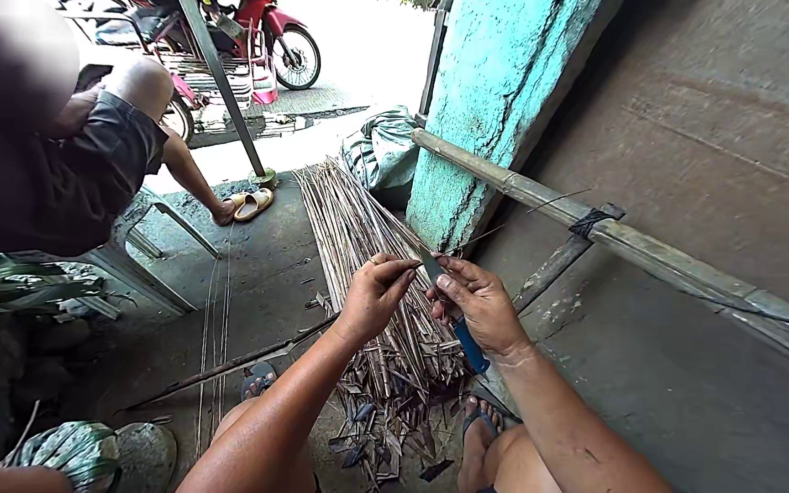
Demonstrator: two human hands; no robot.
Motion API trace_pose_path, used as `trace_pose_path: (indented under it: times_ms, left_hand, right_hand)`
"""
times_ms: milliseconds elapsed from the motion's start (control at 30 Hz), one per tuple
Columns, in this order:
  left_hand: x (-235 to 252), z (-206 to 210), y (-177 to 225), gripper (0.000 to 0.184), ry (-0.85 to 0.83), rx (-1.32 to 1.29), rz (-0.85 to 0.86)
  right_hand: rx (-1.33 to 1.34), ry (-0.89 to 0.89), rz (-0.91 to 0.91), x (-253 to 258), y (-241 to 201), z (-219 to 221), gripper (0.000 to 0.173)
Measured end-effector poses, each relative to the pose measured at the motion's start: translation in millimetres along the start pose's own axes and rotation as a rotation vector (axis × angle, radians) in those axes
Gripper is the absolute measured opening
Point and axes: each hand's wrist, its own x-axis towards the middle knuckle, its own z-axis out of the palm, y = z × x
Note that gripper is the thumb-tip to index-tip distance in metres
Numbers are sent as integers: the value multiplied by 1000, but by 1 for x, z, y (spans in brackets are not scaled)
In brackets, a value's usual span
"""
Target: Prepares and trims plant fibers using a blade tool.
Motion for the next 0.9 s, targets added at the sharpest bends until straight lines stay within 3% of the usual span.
trace_pose_path:
  times_ms: [500, 633, 900]
  left_hand:
    - [-4, -2, -9, 25, -50, 79, 58]
    - [-4, 1, -9, 25, -41, 85, 68]
    - [-2, 2, -6, 35, -136, 123, 43]
  right_hand:
    - [307, 171, -210, 7, -27, -51, 32]
    - [260, 202, -161, 4, -37, -64, 32]
    - [110, -46, -6, -4, -15, -33, 37]
